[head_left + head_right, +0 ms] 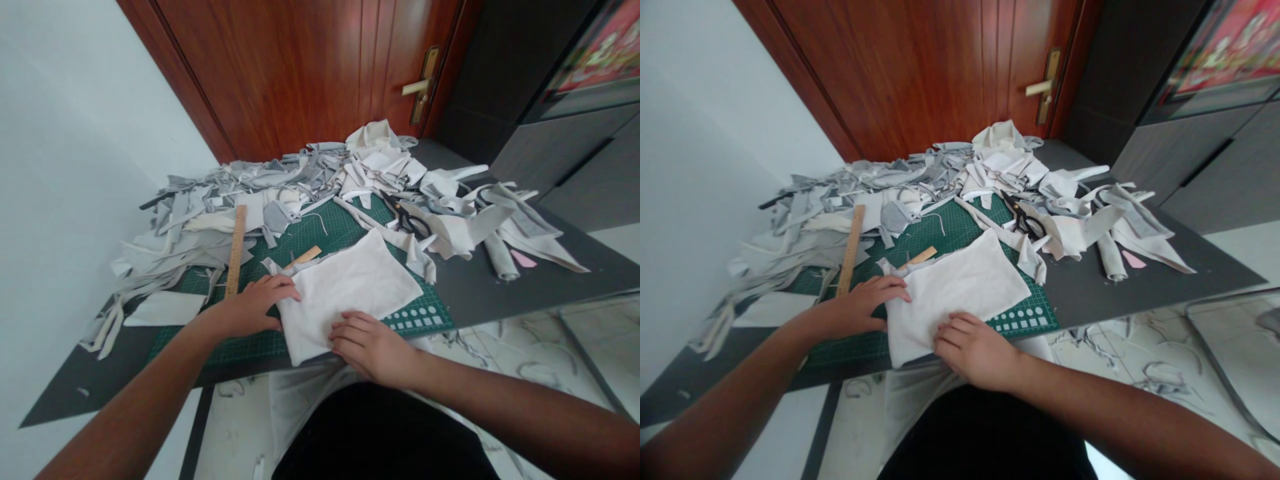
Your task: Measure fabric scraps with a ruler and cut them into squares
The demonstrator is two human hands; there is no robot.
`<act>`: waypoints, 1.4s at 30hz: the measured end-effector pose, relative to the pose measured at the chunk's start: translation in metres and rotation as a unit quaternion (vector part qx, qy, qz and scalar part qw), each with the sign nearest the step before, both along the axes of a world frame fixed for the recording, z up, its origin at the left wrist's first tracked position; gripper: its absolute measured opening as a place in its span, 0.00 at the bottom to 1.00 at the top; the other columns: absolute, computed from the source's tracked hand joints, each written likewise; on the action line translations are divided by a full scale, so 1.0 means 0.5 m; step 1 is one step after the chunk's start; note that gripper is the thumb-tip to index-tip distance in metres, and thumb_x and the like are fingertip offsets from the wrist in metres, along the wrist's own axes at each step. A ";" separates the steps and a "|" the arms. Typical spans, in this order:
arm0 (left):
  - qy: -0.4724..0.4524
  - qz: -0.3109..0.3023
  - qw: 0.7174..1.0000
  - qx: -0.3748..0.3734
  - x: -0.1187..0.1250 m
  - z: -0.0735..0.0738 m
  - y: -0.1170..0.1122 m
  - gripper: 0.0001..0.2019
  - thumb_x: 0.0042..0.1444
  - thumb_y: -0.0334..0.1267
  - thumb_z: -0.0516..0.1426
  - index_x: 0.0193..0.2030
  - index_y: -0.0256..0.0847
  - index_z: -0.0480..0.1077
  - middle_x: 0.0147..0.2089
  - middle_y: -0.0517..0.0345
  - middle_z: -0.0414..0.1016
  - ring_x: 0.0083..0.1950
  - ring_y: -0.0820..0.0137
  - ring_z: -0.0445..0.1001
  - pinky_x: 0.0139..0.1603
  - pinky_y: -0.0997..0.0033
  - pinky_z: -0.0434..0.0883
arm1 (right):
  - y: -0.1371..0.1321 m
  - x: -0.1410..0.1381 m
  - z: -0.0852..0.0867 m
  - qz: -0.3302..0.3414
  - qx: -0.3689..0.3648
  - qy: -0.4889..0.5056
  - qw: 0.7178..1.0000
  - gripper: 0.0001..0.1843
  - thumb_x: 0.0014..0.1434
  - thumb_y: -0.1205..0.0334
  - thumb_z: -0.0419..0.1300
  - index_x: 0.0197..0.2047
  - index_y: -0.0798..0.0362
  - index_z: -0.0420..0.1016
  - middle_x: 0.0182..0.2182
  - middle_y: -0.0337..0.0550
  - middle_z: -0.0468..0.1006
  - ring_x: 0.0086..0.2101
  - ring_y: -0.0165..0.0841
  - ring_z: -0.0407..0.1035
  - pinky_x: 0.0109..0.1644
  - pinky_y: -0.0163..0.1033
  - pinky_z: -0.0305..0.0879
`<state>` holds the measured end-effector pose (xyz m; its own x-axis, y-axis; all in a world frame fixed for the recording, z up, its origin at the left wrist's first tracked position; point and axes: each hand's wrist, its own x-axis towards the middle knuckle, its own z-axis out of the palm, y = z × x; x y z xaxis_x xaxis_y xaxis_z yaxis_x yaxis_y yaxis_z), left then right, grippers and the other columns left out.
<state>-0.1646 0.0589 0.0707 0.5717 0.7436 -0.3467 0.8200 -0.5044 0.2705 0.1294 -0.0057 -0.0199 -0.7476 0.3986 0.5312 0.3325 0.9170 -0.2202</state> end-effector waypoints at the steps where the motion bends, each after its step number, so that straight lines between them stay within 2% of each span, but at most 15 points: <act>1: -0.014 0.006 1.000 0.014 -0.006 -0.007 0.005 0.23 0.54 0.32 0.62 0.57 0.51 0.72 0.67 0.53 0.64 0.67 0.52 0.63 0.68 0.47 0.61 | 0.000 0.002 0.005 -0.011 -0.013 0.006 1.000 0.10 0.72 0.62 0.54 0.46 0.54 0.77 0.46 0.45 0.83 0.48 0.35 0.73 0.64 0.44 0.64; 4: -0.054 -0.007 0.998 0.043 -0.011 -0.025 0.017 0.12 0.58 0.30 0.58 0.48 0.44 0.74 0.60 0.52 0.69 0.62 0.56 0.67 0.65 0.52 0.63 | -0.004 0.001 0.026 -0.056 -0.050 -0.027 0.997 0.22 0.70 0.49 0.58 0.57 0.56 0.74 0.52 0.50 0.80 0.48 0.43 0.71 0.58 0.51 0.66; 6: -0.081 -0.026 0.995 0.058 -0.001 -0.034 0.024 0.08 0.60 0.31 0.57 0.45 0.42 0.74 0.55 0.51 0.71 0.58 0.59 0.69 0.63 0.56 0.65 | -0.006 -0.007 0.039 -0.090 -0.060 -0.072 0.992 0.29 0.67 0.43 0.60 0.65 0.50 0.70 0.59 0.50 0.76 0.50 0.48 0.68 0.54 0.56 0.66; 8: -0.098 -0.038 0.991 0.082 0.018 -0.042 0.030 0.07 0.64 0.34 0.55 0.44 0.40 0.75 0.50 0.51 0.73 0.55 0.59 0.70 0.61 0.57 0.66 | -0.005 -0.020 0.046 -0.125 -0.067 -0.099 0.985 0.27 0.68 0.45 0.59 0.65 0.45 0.70 0.62 0.49 0.73 0.50 0.49 0.67 0.54 0.60 0.64; 11: -0.091 -0.033 0.987 0.127 0.048 -0.054 0.037 0.10 0.68 0.39 0.53 0.44 0.39 0.75 0.46 0.49 0.73 0.53 0.58 0.71 0.59 0.55 0.67 | 0.000 -0.044 0.044 -0.161 -0.075 -0.092 0.980 0.27 0.66 0.42 0.60 0.59 0.50 0.74 0.62 0.50 0.73 0.51 0.51 0.66 0.58 0.63 0.61; 16: -0.109 -0.031 0.983 0.147 0.046 -0.071 0.043 0.11 0.63 0.35 0.55 0.51 0.39 0.72 0.54 0.47 0.72 0.59 0.55 0.69 0.63 0.50 0.65 | 0.006 -0.072 0.031 -0.142 -0.092 -0.034 0.985 0.06 0.67 0.63 0.59 0.46 0.53 0.76 0.51 0.47 0.80 0.50 0.45 0.69 0.65 0.59 0.59; 19: -0.126 -0.012 0.980 0.153 0.019 -0.077 0.049 0.22 0.57 0.31 0.56 0.60 0.41 0.70 0.61 0.45 0.68 0.65 0.53 0.65 0.67 0.46 0.62 | 0.005 -0.059 0.033 -0.121 -0.156 0.077 0.977 0.09 0.65 0.70 0.55 0.46 0.54 0.74 0.45 0.47 0.81 0.47 0.40 0.73 0.66 0.53 0.59; 22: -0.128 0.002 0.982 0.137 0.003 -0.076 0.055 0.19 0.59 0.31 0.54 0.56 0.45 0.74 0.63 0.47 0.69 0.67 0.52 0.65 0.67 0.44 0.62 | 0.003 -0.023 0.042 -0.134 -0.269 0.198 0.933 0.09 0.67 0.68 0.51 0.44 0.52 0.72 0.36 0.41 0.79 0.36 0.34 0.73 0.48 0.40 0.69; 24: -0.161 0.003 0.979 0.127 0.006 -0.068 0.057 0.14 0.62 0.34 0.54 0.51 0.45 0.77 0.64 0.48 0.69 0.68 0.52 0.65 0.68 0.45 0.61 | 0.005 0.003 0.044 -0.193 -0.336 0.271 0.881 0.08 0.68 0.63 0.51 0.38 0.50 0.70 0.28 0.36 0.74 0.30 0.32 0.69 0.35 0.35 0.65; 28: -0.278 -0.006 0.958 0.063 0.035 -0.044 0.061 0.17 0.63 0.37 0.55 0.58 0.43 0.72 0.66 0.47 0.70 0.68 0.55 0.67 0.70 0.52 0.62 | 0.026 0.041 0.026 -0.326 -0.388 0.408 0.759 0.11 0.67 0.55 0.52 0.37 0.49 0.71 0.31 0.39 0.76 0.35 0.35 0.69 0.39 0.36 0.65; 31: -0.316 -0.003 0.947 -0.053 0.071 -0.042 0.073 0.33 0.60 0.42 0.62 0.71 0.47 0.60 0.66 0.48 0.71 0.67 0.55 0.69 0.68 0.53 0.63 | 0.043 0.055 0.012 -0.352 -0.409 0.457 0.707 0.14 0.64 0.54 0.54 0.45 0.50 0.76 0.42 0.42 0.81 0.43 0.39 0.72 0.48 0.39 0.67; 33: -0.329 0.043 0.939 -0.088 0.097 -0.051 0.088 0.45 0.56 0.45 0.67 0.76 0.48 0.51 0.63 0.47 0.73 0.65 0.56 0.70 0.68 0.52 0.63 | 0.048 0.063 0.016 -0.316 -0.419 0.459 0.717 0.16 0.62 0.54 0.54 0.48 0.50 0.77 0.45 0.43 0.81 0.47 0.41 0.72 0.52 0.41 0.67; 35: -0.328 0.084 0.936 -0.093 0.119 -0.060 0.108 0.52 0.50 0.47 0.71 0.77 0.46 0.50 0.60 0.47 0.75 0.62 0.56 0.72 0.65 0.53 0.65 | 0.048 0.073 0.030 -0.261 -0.418 0.437 0.752 0.14 0.61 0.56 0.56 0.45 0.50 0.78 0.41 0.41 0.81 0.46 0.40 0.72 0.51 0.40 0.67; 39: -0.333 0.034 0.933 -0.132 0.142 -0.054 0.146 0.32 0.48 0.47 0.72 0.58 0.39 0.74 0.53 0.49 0.76 0.56 0.57 0.74 0.59 0.58 0.69 | 0.056 0.099 0.064 -0.196 -0.393 0.385 0.812 0.11 0.61 0.54 0.57 0.30 0.50 0.72 0.28 0.38 0.75 0.33 0.35 0.67 0.38 0.37 0.65; 42: -0.424 0.044 0.888 -0.172 0.162 -0.033 0.158 0.23 0.52 0.46 0.69 0.52 0.39 0.75 0.54 0.49 0.77 0.57 0.57 0.75 0.59 0.59 0.70 | 0.086 0.113 0.076 -0.217 -0.391 0.415 0.792 0.12 0.61 0.50 0.56 0.34 0.49 0.73 0.31 0.40 0.77 0.34 0.36 0.69 0.40 0.39 0.67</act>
<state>-0.0838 0.1380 0.0541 0.6810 0.7315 -0.0343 0.2790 -0.2160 0.9357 0.1860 0.0372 0.0178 0.0274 0.9722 0.2325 0.0212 0.2319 -0.9725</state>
